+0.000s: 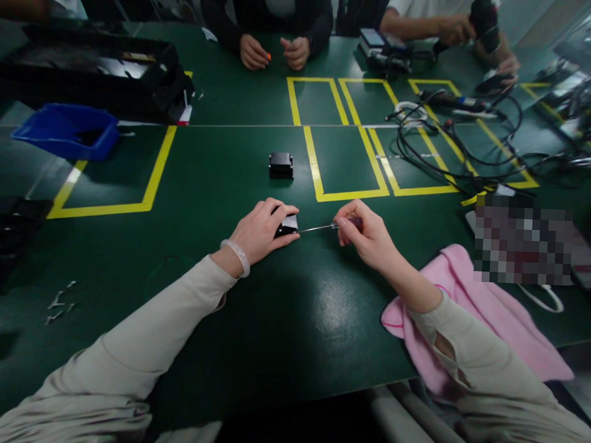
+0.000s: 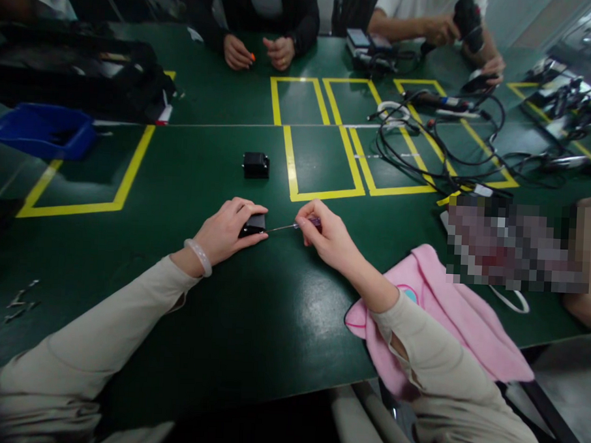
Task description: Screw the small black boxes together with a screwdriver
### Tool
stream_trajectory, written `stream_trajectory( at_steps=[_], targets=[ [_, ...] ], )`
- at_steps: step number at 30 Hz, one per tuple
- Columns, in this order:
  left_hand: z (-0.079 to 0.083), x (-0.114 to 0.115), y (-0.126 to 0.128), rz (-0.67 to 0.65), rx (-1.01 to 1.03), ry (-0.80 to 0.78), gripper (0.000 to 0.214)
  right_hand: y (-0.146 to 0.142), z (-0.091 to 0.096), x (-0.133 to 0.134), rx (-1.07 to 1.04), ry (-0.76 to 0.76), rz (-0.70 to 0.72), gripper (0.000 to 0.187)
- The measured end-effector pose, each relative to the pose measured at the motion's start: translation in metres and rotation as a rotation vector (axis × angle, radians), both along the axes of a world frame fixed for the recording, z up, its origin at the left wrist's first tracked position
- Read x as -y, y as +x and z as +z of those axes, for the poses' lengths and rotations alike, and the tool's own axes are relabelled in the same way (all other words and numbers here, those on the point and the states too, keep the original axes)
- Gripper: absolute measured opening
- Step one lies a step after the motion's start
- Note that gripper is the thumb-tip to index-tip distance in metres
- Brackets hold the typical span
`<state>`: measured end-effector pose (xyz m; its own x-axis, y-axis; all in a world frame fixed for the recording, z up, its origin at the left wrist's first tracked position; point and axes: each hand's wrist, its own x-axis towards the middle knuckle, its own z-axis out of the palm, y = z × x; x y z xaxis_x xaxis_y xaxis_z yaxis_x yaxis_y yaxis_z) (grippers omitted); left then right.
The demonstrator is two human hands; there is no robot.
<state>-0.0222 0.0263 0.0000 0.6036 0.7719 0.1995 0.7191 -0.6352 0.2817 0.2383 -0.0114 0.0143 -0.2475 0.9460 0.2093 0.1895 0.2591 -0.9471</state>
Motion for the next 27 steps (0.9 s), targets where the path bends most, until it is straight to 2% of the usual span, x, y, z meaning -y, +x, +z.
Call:
stream_trajectory(
  at_steps=[13, 18, 24, 27],
  targets=[
    [-0.0018, -0.0007, -0.0009, 0.005, -0.010, 0.011, 0.047, -0.0005, -0.0016, -0.0024, -0.071, 0.002, 0.034, 0.027],
    [-0.0020, -0.0005, -0.0010, 0.004, -0.006, 0.018, 0.048, 0.0006, -0.0024, -0.0029, -0.018, -0.010, 0.014, 0.027],
    [-0.0001, 0.0001, -0.0003, 0.013, -0.011, 0.009, 0.048, 0.0011, -0.0004, -0.0003, 0.045, 0.069, 0.003, 0.013],
    [0.0007, 0.0003, 0.0002, 0.015, -0.003, 0.002, 0.048, 0.0008, 0.0006, 0.0004, 0.067, 0.073, -0.002, 0.014]
  ],
)
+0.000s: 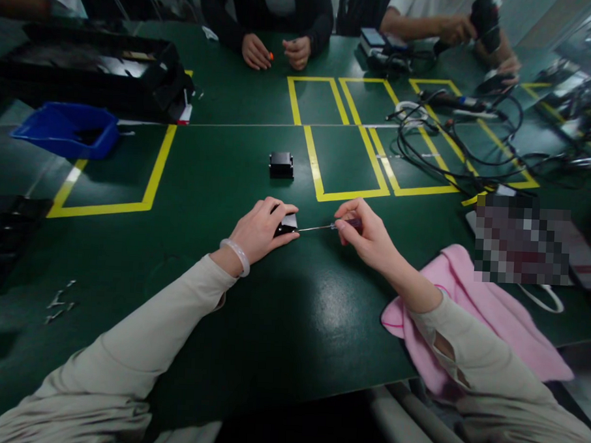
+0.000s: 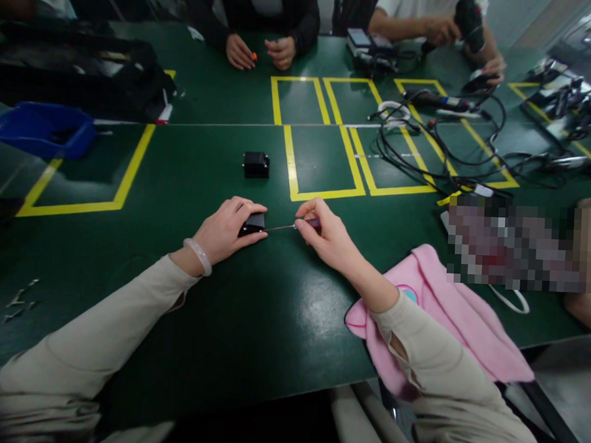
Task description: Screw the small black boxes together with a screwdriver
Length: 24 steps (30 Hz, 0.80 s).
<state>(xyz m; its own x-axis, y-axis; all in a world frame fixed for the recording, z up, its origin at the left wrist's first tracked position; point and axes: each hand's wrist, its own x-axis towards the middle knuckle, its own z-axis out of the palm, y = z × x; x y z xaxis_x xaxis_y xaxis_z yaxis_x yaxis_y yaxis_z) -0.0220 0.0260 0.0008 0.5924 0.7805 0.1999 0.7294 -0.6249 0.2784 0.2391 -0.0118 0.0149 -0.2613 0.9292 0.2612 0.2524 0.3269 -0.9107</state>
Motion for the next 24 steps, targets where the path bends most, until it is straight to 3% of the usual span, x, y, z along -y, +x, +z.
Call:
stream_trajectory(
  at_steps=[4, 9, 18, 24],
  targets=[
    [-0.0002, -0.0002, -0.0001, -0.006, -0.001, 0.012, 0.048, 0.0006, -0.0003, -0.0002, 0.026, -0.042, -0.001, 0.020],
    [-0.0016, -0.0008, -0.0007, -0.007, -0.013, 0.018, 0.048, 0.0004, -0.0009, -0.0006, 0.000, 0.018, -0.030, 0.013],
    [-0.0018, -0.0002, 0.0002, -0.025, 0.001, 0.013, 0.048, -0.0013, -0.0032, -0.0004, -0.009, -0.005, -0.059, 0.029],
    [-0.0025, -0.0005, 0.0002, -0.028, 0.002, 0.012, 0.048, -0.0007, -0.0053, 0.0000, -0.041, 0.001, -0.060, 0.026]
  ],
)
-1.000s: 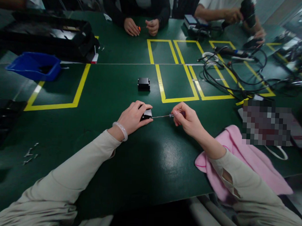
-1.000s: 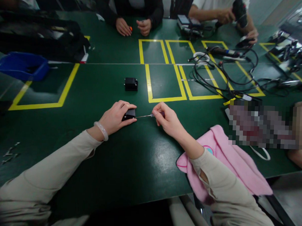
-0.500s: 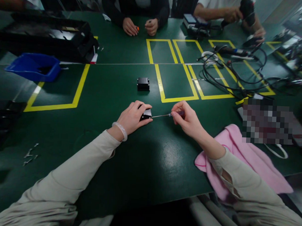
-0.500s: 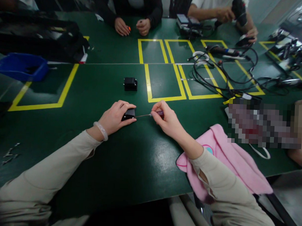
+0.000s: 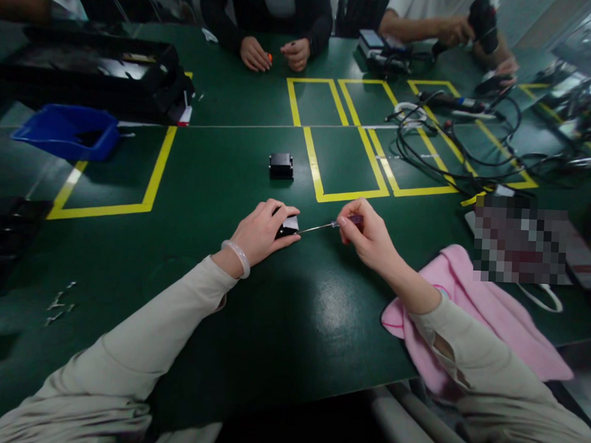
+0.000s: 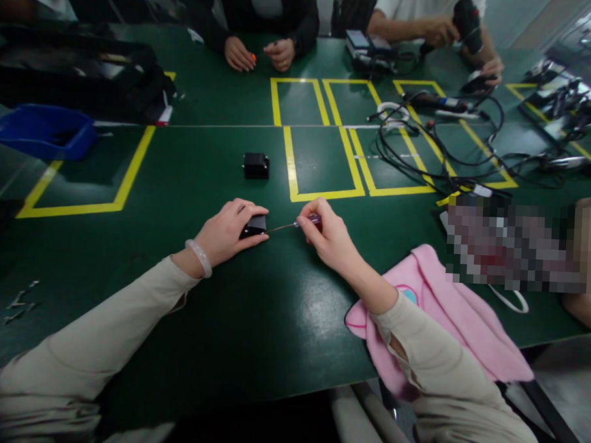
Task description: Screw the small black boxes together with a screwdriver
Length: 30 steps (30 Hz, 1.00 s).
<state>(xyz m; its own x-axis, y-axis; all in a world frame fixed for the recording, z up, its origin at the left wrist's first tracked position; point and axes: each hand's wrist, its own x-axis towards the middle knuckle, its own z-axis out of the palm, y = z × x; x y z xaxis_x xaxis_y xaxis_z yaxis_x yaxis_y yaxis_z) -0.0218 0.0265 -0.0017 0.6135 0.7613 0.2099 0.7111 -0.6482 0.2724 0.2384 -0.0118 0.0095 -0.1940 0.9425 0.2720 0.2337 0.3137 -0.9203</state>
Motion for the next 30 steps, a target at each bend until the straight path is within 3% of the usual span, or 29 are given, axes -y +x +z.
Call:
stream_trajectory(
  at_steps=[30],
  targets=[
    [0.0010, 0.0005, -0.0005, 0.005, -0.016, 0.000, 0.049, -0.0041, -0.0011, 0.0002, -0.066, -0.029, -0.019, 0.029]
  ],
)
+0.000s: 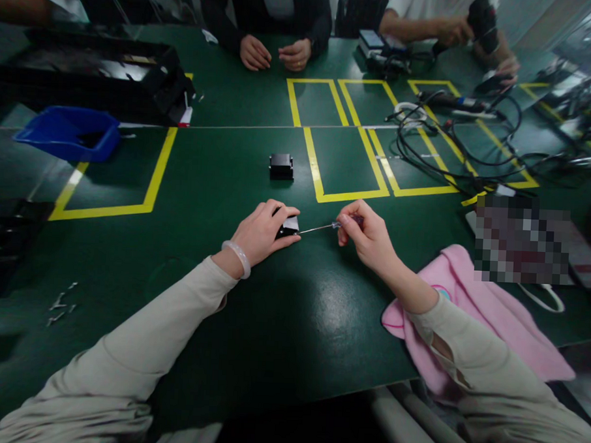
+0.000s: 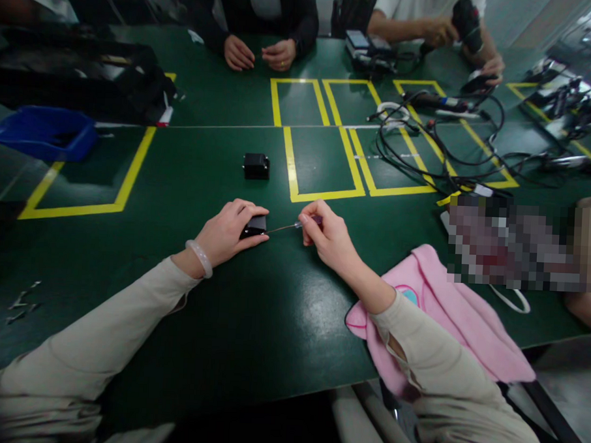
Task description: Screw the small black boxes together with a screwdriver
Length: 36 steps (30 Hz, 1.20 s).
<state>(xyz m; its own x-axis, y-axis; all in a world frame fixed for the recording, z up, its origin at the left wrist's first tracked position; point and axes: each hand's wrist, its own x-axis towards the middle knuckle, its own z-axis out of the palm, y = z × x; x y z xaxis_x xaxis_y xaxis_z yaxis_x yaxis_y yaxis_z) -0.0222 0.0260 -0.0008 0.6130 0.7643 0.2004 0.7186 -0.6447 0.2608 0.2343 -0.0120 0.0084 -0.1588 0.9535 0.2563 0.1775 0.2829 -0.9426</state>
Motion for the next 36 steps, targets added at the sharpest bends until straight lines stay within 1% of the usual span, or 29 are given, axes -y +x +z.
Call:
stream_trajectory(
  at_steps=[5, 11, 17, 20, 23, 27, 33, 36],
  targets=[
    [-0.0010, -0.0001, -0.0004, -0.005, 0.012, 0.011, 0.048, 0.0006, -0.0007, 0.0004, -0.005, -0.051, 0.002, 0.032],
    [-0.0027, -0.0011, -0.0009, -0.007, 0.020, 0.001, 0.049, 0.0002, 0.0028, 0.0012, -0.010, -0.088, 0.016, 0.036],
    [-0.0017, -0.0009, -0.0015, 0.005, 0.016, 0.003, 0.048, 0.0004, 0.0037, 0.0009, -0.013, -0.069, 0.084, 0.033],
    [-0.0018, -0.0011, -0.0022, 0.005, 0.019, 0.004, 0.048, -0.0004, 0.0032, 0.0007, -0.020, -0.051, 0.092, 0.030],
    [-0.0022, -0.0012, -0.0024, 0.004, 0.020, 0.009, 0.048, -0.0005, 0.0031, 0.0005, -0.010, -0.031, 0.070, 0.028],
    [-0.0019, -0.0009, -0.0019, 0.006, 0.020, 0.002, 0.049, 0.0011, 0.0033, 0.0004, 0.072, -0.036, 0.011, 0.030],
    [-0.0007, -0.0003, -0.0007, 0.014, 0.027, -0.018, 0.049, 0.0013, 0.0025, 0.0017, 0.006, -0.007, 0.095, 0.021],
    [-0.0006, -0.0005, -0.0007, 0.013, 0.028, -0.017, 0.049, 0.0020, 0.0021, 0.0025, 0.008, -0.005, 0.118, 0.020]
  ],
)
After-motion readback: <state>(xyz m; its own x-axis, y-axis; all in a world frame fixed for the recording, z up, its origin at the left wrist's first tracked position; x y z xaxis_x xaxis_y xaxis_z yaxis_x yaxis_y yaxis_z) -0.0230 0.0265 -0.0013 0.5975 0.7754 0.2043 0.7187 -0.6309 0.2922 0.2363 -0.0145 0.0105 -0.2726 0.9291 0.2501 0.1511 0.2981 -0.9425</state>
